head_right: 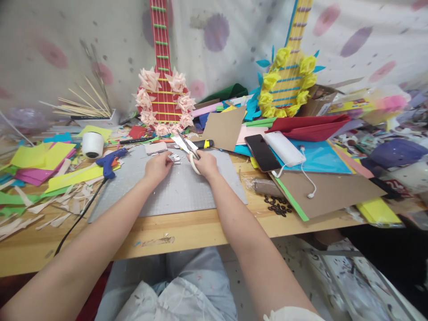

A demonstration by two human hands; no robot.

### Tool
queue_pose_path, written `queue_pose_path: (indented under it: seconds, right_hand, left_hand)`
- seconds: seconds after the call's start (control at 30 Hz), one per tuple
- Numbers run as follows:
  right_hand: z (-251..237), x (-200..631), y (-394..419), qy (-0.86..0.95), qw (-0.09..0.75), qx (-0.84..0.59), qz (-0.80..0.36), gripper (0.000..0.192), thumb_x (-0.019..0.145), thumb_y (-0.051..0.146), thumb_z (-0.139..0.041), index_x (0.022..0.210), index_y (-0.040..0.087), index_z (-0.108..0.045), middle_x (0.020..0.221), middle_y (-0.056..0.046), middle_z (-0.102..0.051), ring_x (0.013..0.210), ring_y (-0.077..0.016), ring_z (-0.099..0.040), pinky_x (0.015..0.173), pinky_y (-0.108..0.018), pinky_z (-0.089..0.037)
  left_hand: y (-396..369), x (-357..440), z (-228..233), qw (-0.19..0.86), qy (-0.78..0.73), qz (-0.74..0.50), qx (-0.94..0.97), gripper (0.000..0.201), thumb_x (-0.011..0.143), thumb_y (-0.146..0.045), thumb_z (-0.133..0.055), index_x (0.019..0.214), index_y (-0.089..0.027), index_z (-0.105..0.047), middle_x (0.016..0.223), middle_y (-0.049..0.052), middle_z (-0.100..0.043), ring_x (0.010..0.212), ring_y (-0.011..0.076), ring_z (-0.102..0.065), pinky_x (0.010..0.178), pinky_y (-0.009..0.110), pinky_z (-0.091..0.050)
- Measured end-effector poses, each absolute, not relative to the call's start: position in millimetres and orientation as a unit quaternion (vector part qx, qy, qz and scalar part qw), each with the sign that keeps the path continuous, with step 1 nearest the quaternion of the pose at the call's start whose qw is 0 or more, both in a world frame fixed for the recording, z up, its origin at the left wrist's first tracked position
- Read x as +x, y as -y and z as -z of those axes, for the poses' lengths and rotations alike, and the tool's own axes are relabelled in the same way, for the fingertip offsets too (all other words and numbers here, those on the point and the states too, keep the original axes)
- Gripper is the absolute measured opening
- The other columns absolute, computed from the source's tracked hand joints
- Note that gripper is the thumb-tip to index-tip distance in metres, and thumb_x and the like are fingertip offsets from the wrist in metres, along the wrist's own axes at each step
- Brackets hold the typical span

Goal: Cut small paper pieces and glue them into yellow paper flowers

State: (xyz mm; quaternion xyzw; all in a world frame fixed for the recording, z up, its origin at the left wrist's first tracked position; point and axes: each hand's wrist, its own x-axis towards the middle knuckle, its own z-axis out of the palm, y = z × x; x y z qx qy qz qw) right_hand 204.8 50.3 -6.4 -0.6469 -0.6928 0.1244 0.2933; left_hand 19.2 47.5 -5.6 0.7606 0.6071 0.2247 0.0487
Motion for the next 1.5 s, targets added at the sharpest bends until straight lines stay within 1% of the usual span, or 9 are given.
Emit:
queue_pose_path:
  seconds: [0.33, 0.6, 0.73, 0.9, 1.07, 1.2, 1.3, 1.4, 1.5]
  right_hand:
    - [8.6, 205.5, -51.1, 0.697, 0.292, -0.644, -0.120, 0.038, 0.076, 0.054, -0.044, 0.078, 0.020, -0.063, 0.070, -0.002, -0.061, 0.063, -0.0139, -0.049, 0.053, -0.023, -0.026]
    - [5.4, 203.2, -48.9, 0.691, 0.287, -0.652, -0.124, 0.037, 0.075, 0.053, -0.045, 0.077, 0.021, -0.063, 0.071, -0.002, -0.062, 0.064, -0.0142, -0.050, 0.054, -0.023, -0.026]
    - [3.5, 202.9, -47.0, 0.692, 0.285, -0.650, -0.131, 0.036, 0.076, 0.052, -0.044, 0.077, 0.020, -0.062, 0.072, -0.002, -0.061, 0.066, -0.0144, -0.050, 0.055, -0.023, -0.026]
    - [-0.5, 195.5, -41.0, 0.739, 0.276, -0.603, -0.116, 0.033, 0.077, 0.050, -0.044, 0.074, 0.019, -0.057, 0.069, -0.002, -0.057, 0.064, -0.0139, -0.046, 0.056, -0.024, -0.026]
    - [-1.4, 176.2, -32.2, 0.835, 0.252, -0.481, -0.085, 0.031, 0.076, 0.047, -0.050, 0.080, 0.017, -0.052, 0.083, -0.006, -0.056, 0.076, -0.0165, -0.046, 0.064, -0.025, -0.032]
    - [2.5, 165.8, -28.7, 0.861, 0.240, -0.444, -0.063, 0.034, 0.075, 0.047, -0.053, 0.086, 0.015, -0.051, 0.091, -0.009, -0.055, 0.083, -0.0190, -0.046, 0.071, -0.028, -0.034]
    - [4.6, 165.2, -29.3, 0.859, 0.240, -0.448, -0.063, 0.035, 0.075, 0.048, -0.054, 0.085, 0.015, -0.050, 0.090, -0.009, -0.055, 0.082, -0.0191, -0.046, 0.070, -0.029, -0.035]
    - [4.1, 166.8, -29.9, 0.858, 0.238, -0.451, -0.063, 0.036, 0.075, 0.049, -0.054, 0.084, 0.015, -0.049, 0.089, -0.008, -0.055, 0.080, -0.0190, -0.046, 0.069, -0.029, -0.034]
    - [1.7, 166.9, -29.0, 0.861, 0.232, -0.449, -0.062, 0.036, 0.074, 0.050, -0.054, 0.083, 0.016, -0.049, 0.088, -0.008, -0.055, 0.079, -0.0186, -0.046, 0.068, -0.029, -0.034]
  left_hand:
    - [-49.3, 21.8, 6.0, 0.040, -0.612, -0.229, 0.756, 0.033, 0.074, -0.016, -0.048, 0.104, -0.021, -0.057, 0.085, 0.007, -0.067, 0.087, 0.0252, -0.058, 0.071, 0.033, -0.039]
    - [-48.3, 22.6, 3.4, 0.067, -0.595, -0.244, 0.763, 0.040, 0.068, -0.011, -0.051, 0.107, -0.020, -0.054, 0.081, 0.007, -0.066, 0.083, 0.0247, -0.057, 0.071, 0.033, -0.039]
    - [-44.7, 17.4, 4.1, 0.117, -0.598, -0.301, 0.734, 0.037, 0.066, -0.012, -0.053, 0.103, -0.020, -0.055, 0.079, 0.004, -0.064, 0.077, 0.0209, -0.056, 0.069, 0.030, -0.039]
    - [-34.3, 4.6, 11.3, 0.192, -0.570, -0.423, 0.678, 0.024, 0.068, -0.015, -0.049, 0.090, -0.017, -0.061, 0.078, 0.003, -0.058, 0.070, 0.0150, -0.052, 0.067, 0.027, -0.040]
    - [-21.6, -3.1, 14.3, 0.305, -0.539, -0.498, 0.607, 0.018, 0.069, -0.019, -0.049, 0.083, -0.017, -0.060, 0.074, 0.001, -0.055, 0.063, 0.0115, -0.047, 0.063, 0.024, -0.038]
    - [-14.6, -2.7, 11.3, 0.398, -0.497, -0.531, 0.559, 0.012, 0.066, -0.020, -0.053, 0.076, -0.017, -0.058, 0.068, -0.002, -0.055, 0.060, 0.0108, -0.047, 0.061, 0.023, -0.037]
    - [-12.4, -0.7, 11.1, 0.418, -0.466, -0.557, 0.546, 0.012, 0.066, -0.021, -0.054, 0.076, -0.018, -0.058, 0.065, -0.003, -0.054, 0.061, 0.0109, -0.047, 0.060, 0.023, -0.037]
    - [-12.0, 0.2, 12.4, 0.414, -0.448, -0.571, 0.550, 0.013, 0.068, -0.025, -0.055, 0.079, -0.017, -0.059, 0.063, -0.002, -0.054, 0.060, 0.0108, -0.047, 0.059, 0.023, -0.037]
    - [-12.8, -1.0, 13.3, 0.409, -0.435, -0.573, 0.561, 0.014, 0.066, -0.027, -0.060, 0.077, -0.017, -0.058, 0.063, -0.002, -0.053, 0.057, 0.0098, -0.045, 0.056, 0.022, -0.036]
